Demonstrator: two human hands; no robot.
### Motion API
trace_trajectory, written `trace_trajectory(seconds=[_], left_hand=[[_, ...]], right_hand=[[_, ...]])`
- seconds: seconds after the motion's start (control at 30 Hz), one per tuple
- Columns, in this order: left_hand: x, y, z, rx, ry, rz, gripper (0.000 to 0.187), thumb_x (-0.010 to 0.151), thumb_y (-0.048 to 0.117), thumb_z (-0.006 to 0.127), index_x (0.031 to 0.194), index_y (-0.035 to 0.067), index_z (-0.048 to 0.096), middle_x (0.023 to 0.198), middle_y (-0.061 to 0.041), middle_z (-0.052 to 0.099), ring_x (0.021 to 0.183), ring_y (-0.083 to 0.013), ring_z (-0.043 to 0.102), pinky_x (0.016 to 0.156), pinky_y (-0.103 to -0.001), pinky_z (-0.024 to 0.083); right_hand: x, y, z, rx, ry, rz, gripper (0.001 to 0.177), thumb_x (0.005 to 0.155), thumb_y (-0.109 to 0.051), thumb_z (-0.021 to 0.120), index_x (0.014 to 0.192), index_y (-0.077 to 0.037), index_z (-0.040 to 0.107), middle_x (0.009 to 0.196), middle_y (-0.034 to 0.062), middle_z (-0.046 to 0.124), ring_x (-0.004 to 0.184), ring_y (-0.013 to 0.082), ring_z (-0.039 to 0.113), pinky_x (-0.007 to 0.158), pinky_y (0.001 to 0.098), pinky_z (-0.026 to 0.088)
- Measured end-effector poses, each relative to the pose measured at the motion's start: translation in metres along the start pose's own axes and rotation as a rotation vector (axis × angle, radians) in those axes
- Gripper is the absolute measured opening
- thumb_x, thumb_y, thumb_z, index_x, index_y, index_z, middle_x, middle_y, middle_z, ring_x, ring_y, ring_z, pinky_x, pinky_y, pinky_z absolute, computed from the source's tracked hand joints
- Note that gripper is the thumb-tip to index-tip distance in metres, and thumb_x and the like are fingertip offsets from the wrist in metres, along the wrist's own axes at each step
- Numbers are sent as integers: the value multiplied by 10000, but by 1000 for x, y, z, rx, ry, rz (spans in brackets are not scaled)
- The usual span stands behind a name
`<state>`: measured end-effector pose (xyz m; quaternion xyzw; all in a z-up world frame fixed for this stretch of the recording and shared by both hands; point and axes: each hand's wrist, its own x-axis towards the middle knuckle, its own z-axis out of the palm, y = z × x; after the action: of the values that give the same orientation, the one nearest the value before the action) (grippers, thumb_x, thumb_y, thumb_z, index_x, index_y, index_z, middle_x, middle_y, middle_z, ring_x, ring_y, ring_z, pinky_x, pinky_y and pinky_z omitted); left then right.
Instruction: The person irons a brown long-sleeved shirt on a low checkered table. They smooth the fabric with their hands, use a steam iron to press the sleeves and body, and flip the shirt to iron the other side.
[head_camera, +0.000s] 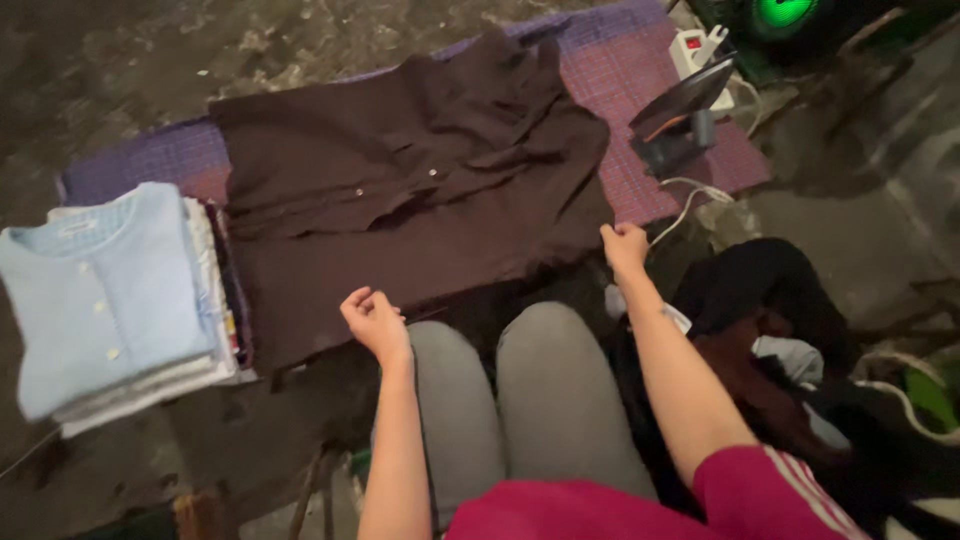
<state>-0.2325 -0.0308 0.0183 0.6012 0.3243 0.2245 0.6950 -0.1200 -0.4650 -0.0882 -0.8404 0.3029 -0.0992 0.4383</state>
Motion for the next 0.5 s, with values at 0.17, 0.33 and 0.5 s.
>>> trace_trajectory(seconds=[0.17, 0.33, 0.5], left_hand=[[-1, 10, 63, 157, -171, 175, 216, 961, 112, 632, 1157, 44, 574, 918, -62, 638, 669, -119, 600, 606, -272, 508], [22, 28, 112, 552, -245, 375, 298, 913, 163, 688, 1190, 67, 635, 1083, -76, 709, 941, -245, 663, 872, -386, 524], [57, 35, 151, 814, -395, 821, 617, 741, 200, 794, 1319, 65, 626, 1334, -129, 640, 1278, -342, 478, 1102, -530, 303]], right_hand=[[-8, 22, -27, -201, -132, 122, 287, 798, -344, 789, 829, -59, 765, 788, 177, 746, 763, 316, 740, 798, 420, 572], [-4, -13, -49, -403, -18, -124, 309, 740, -279, 849, 949, -78, 741, 1005, 164, 673, 928, 369, 672, 819, 476, 540], [5, -103, -7, -182, -133, -515, 514, 751, -255, 819, 1195, -83, 628, 1033, 138, 643, 957, 353, 666, 854, 439, 540]])
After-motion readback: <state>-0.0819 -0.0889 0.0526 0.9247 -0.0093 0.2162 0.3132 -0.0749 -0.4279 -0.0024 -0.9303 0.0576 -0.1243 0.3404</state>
